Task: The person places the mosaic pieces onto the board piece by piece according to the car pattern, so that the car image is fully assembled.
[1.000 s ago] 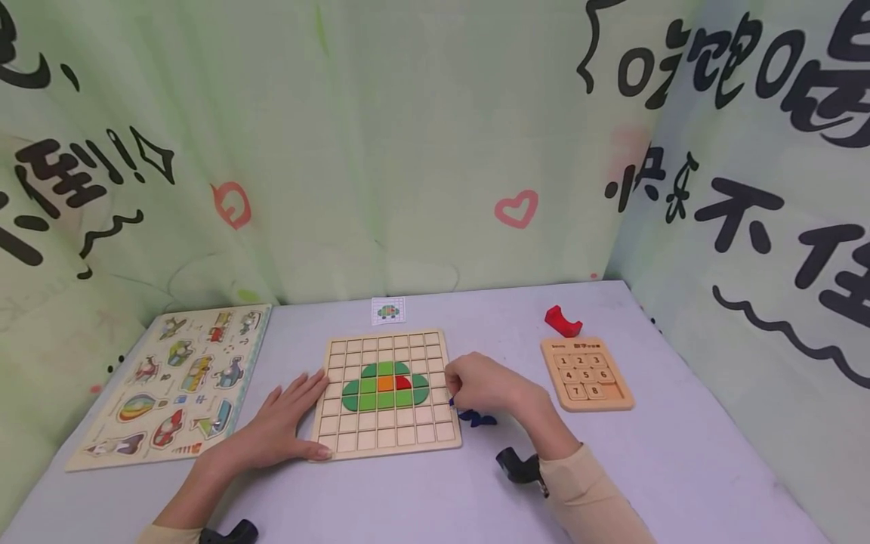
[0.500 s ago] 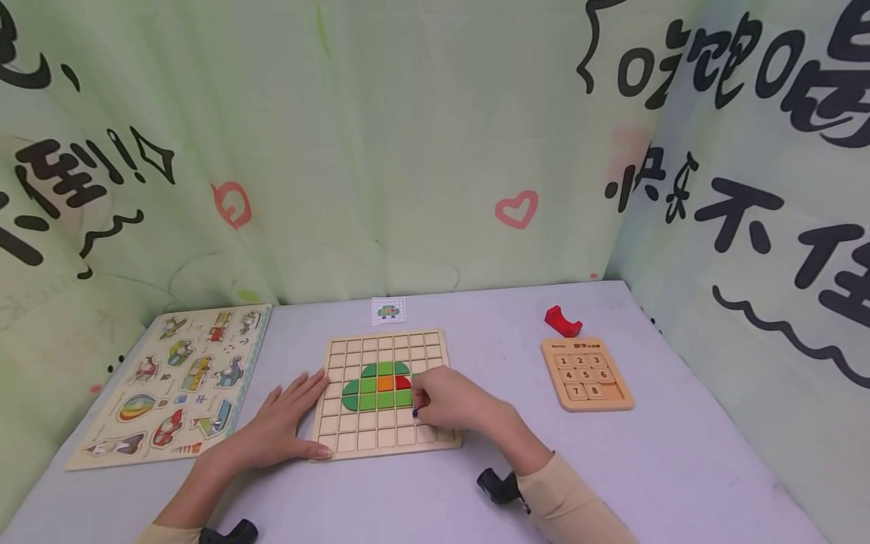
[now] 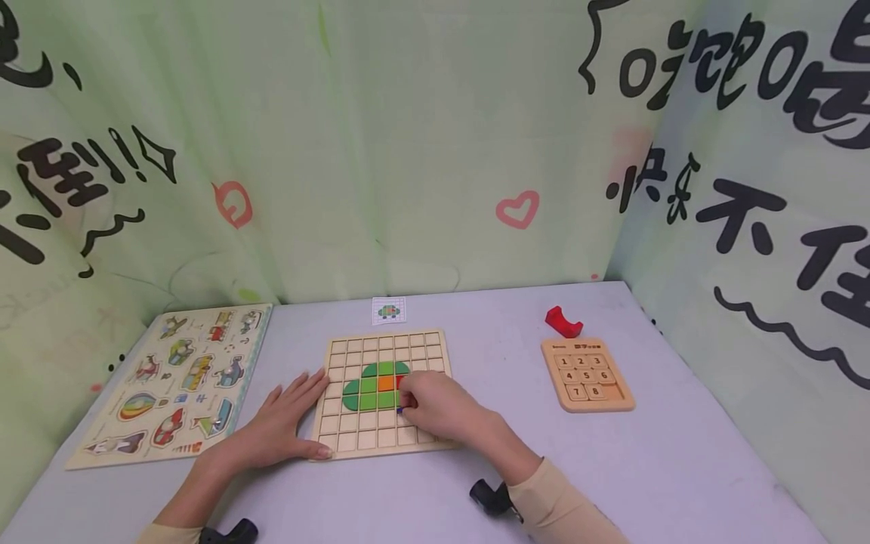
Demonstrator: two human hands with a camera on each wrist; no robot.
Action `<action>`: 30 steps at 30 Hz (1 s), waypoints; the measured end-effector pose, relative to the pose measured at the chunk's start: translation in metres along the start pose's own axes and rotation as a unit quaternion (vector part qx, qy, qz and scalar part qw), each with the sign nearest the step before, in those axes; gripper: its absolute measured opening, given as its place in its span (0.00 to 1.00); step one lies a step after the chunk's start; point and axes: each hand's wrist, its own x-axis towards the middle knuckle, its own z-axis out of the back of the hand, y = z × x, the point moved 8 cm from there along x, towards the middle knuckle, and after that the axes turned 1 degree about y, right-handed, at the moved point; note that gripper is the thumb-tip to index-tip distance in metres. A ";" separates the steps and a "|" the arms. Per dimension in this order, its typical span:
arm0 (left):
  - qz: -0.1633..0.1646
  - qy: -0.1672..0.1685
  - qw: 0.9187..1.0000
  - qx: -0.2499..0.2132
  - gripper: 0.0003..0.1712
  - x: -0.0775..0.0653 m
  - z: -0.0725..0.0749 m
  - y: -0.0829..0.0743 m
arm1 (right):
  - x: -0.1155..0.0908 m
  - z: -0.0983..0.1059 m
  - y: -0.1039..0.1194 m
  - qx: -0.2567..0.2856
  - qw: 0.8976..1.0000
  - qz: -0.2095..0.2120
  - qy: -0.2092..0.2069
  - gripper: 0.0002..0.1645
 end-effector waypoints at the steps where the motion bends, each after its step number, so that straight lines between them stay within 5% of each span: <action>1: -0.001 0.000 1.000 0.000 0.73 0.000 0.000 0.000 | 0.000 0.000 0.001 -0.007 1.000 0.001 -0.001 0.08; 9: 0.001 0.001 1.000 0.001 0.73 0.000 0.000 0.000 | 0.000 -0.005 0.006 -0.056 0.998 0.000 0.011 0.09; 18: 0.001 0.000 1.000 0.001 0.73 0.000 -0.001 0.001 | 0.000 -0.007 0.004 -0.037 0.999 0.009 0.031 0.10; 30: 0.004 0.003 1.000 0.003 0.73 0.000 0.000 0.000 | -0.001 -0.003 0.005 -0.059 0.998 0.007 -0.001 0.13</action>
